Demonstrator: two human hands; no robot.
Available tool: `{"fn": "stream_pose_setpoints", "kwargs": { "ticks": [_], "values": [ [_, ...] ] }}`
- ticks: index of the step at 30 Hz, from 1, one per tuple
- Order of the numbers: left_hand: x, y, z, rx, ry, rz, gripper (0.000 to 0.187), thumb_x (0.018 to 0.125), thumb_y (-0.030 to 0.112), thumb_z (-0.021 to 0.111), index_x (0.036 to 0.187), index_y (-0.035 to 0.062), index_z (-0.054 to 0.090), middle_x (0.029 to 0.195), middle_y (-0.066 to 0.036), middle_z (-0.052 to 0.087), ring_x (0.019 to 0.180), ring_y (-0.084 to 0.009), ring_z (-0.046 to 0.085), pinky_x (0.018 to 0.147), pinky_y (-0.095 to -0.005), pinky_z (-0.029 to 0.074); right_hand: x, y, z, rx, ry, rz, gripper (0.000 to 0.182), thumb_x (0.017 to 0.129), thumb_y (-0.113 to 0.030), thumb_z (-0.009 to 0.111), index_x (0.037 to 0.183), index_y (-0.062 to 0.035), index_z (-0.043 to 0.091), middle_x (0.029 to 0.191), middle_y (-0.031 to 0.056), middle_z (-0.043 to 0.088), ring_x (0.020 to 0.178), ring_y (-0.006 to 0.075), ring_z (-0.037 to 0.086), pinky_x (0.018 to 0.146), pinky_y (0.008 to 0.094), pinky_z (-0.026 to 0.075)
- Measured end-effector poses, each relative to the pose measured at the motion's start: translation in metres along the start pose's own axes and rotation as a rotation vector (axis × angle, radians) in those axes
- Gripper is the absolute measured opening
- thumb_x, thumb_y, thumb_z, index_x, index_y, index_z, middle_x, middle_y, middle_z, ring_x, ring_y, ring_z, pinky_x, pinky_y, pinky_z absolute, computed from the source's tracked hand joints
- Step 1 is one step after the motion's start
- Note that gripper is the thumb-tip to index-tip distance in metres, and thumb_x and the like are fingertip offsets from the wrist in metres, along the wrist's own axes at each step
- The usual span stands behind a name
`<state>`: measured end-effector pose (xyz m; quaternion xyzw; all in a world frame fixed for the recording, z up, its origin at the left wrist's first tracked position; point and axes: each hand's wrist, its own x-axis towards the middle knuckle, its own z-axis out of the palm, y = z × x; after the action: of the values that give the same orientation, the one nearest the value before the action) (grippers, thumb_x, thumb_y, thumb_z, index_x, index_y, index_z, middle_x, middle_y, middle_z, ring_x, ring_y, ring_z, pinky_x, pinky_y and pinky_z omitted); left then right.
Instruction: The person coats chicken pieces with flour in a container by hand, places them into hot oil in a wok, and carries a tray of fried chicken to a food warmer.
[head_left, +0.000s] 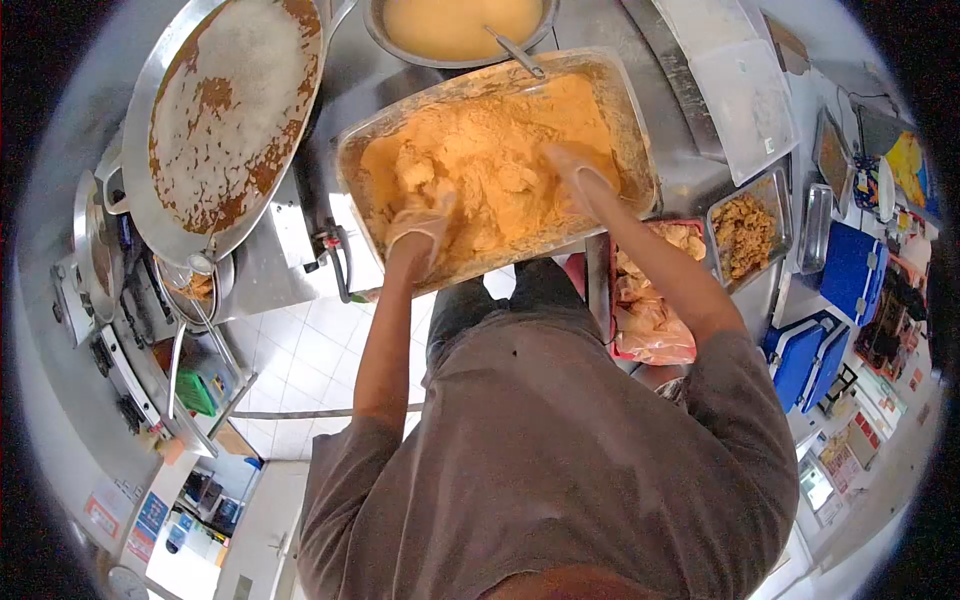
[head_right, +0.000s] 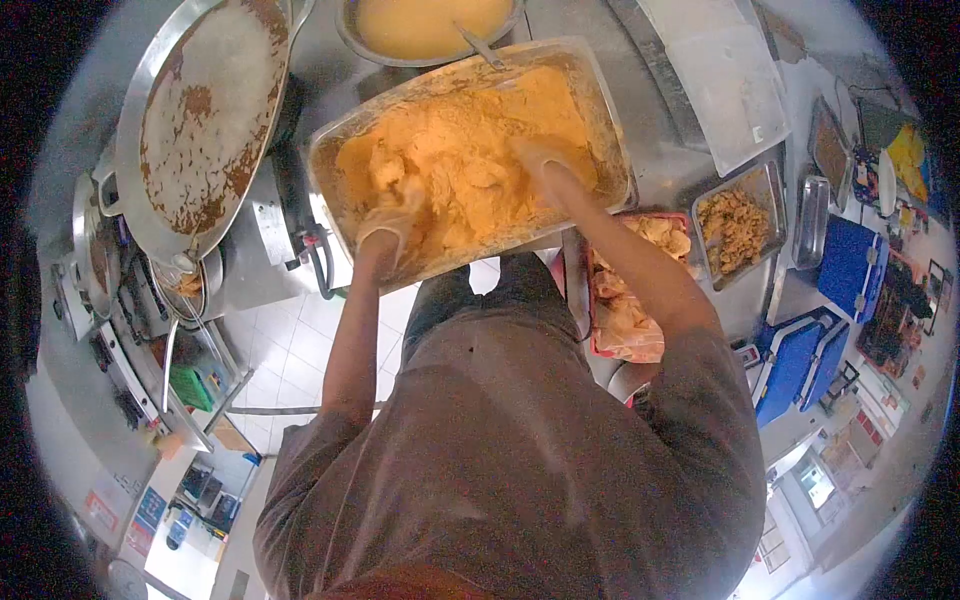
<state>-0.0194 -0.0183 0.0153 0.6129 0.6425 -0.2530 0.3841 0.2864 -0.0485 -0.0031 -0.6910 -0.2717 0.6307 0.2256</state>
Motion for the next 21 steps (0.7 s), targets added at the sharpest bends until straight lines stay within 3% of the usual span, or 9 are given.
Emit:
{"fn": "stream_pose_setpoints", "kwargs": {
  "ticks": [1, 3, 5, 7, 9, 13, 16, 19, 21],
  "values": [
    [0.018, -0.010, 0.017, 0.153, 0.053, 0.325, 0.069, 0.094, 0.057, 0.027, 0.136, 0.0057, 0.043, 0.137, -0.021, 0.045, 0.123, -0.0343, 0.047, 0.105, -0.0401, 0.035, -0.003, 0.001, 0.016, 0.147, -0.076, -0.045, 0.053, 0.094, -0.039, 0.052, 0.136, -0.0075, 0.046, 0.134, 0.0076, 0.050, 0.117, 0.0178, 0.049, 0.096, 0.0302, 0.041],
    [0.019, 0.005, 0.017, -0.056, 0.173, 0.575, 0.070, 0.094, 0.058, 0.023, 0.137, 0.0062, 0.043, 0.139, -0.021, 0.043, 0.126, -0.0342, 0.044, 0.107, -0.0397, 0.031, 0.014, 0.006, 0.045, 0.318, -0.283, -0.146, 0.062, 0.092, -0.047, 0.051, 0.134, -0.0024, 0.047, 0.132, 0.0090, 0.051, 0.115, 0.0198, 0.048, 0.097, 0.0311, 0.036],
    [0.019, 0.025, 0.016, -0.252, 0.157, 0.596, 0.065, 0.095, 0.053, 0.026, 0.139, 0.0068, 0.040, 0.142, -0.021, 0.039, 0.129, -0.0332, 0.041, 0.109, -0.0387, 0.028, 0.026, 0.020, 0.064, 0.471, -0.402, -0.232, 0.067, 0.090, -0.050, 0.052, 0.134, 0.0002, 0.046, 0.131, 0.0098, 0.052, 0.116, 0.0208, 0.047, 0.099, 0.0309, 0.033],
    [0.021, 0.043, -0.001, -0.422, 0.022, 0.394, 0.059, 0.096, 0.044, 0.037, 0.142, 0.0075, 0.033, 0.145, -0.020, 0.035, 0.132, -0.0315, 0.037, 0.112, -0.0373, 0.024, 0.032, 0.021, 0.073, 0.605, -0.433, -0.321, 0.069, 0.089, -0.049, 0.054, 0.136, 0.0004, 0.043, 0.132, 0.0101, 0.052, 0.117, 0.0211, 0.047, 0.101, 0.0296, 0.031],
    [0.003, 0.042, -0.020, -0.191, 0.059, 0.449, 0.060, 0.094, 0.037, 0.043, 0.144, 0.0082, 0.029, 0.146, -0.019, 0.034, 0.127, -0.0324, 0.044, 0.108, -0.0381, 0.030, 0.013, -0.004, 0.059, -0.004, -0.365, -0.415, 0.071, 0.087, -0.049, 0.057, 0.136, -0.0001, 0.043, 0.131, 0.0103, 0.053, 0.119, 0.0222, 0.047, 0.101, 0.0306, 0.033],
    [-0.002, 0.030, -0.056, -0.360, 0.027, 0.236, 0.062, 0.092, 0.038, 0.047, 0.144, 0.0077, 0.032, 0.144, -0.020, 0.038, 0.114, -0.0335, 0.054, 0.099, -0.0403, 0.040, -0.044, -0.092, 0.047, -0.460, -0.270, -0.140, 0.073, 0.082, -0.052, 0.061, 0.131, -0.0001, 0.048, 0.126, 0.0145, 0.057, 0.115, 0.0285, 0.053, 0.097, 0.0364, 0.040],
    [-0.008, 0.036, -0.087, -0.324, 0.215, 0.058, 0.066, 0.092, 0.048, 0.040, 0.142, 0.0067, 0.035, 0.140, -0.022, 0.042, 0.115, -0.0351, 0.054, 0.098, -0.0421, 0.041, -0.066, -0.130, 0.030, -1.071, -0.203, -0.404, 0.069, 0.085, -0.032, 0.065, 0.142, -0.0055, 0.036, 0.136, 0.0169, 0.048, 0.123, 0.0263, 0.048, 0.097, 0.0328, 0.042],
    [-0.009, 0.044, -0.103, -0.200, 0.449, -0.104, 0.074, 0.092, 0.060, 0.032, 0.141, 0.0056, 0.037, 0.137, -0.024, 0.045, 0.119, -0.0369, 0.051, 0.099, -0.0438, 0.041, 0.010, -0.106, -0.007, -0.706, 0.025, -0.144, 0.071, 0.088, -0.036, 0.060, 0.145, -0.0058, 0.028, 0.142, 0.0158, 0.042, 0.128, 0.0271, 0.043, 0.093, 0.0341, 0.044],
    [0.022, 0.043, -0.089, -0.345, 0.458, -0.105, 0.076, 0.090, 0.062, 0.033, 0.139, 0.0046, 0.039, 0.136, -0.024, 0.045, 0.120, -0.0371, 0.050, 0.101, -0.0442, 0.038, 0.052, -0.093, -0.015, -0.766, 0.148, -0.121, 0.074, 0.088, -0.041, 0.055, 0.146, -0.0066, 0.025, 0.144, 0.0148, 0.036, 0.130, 0.0276, 0.040, 0.095, 0.0358, 0.043]
  ]
}}
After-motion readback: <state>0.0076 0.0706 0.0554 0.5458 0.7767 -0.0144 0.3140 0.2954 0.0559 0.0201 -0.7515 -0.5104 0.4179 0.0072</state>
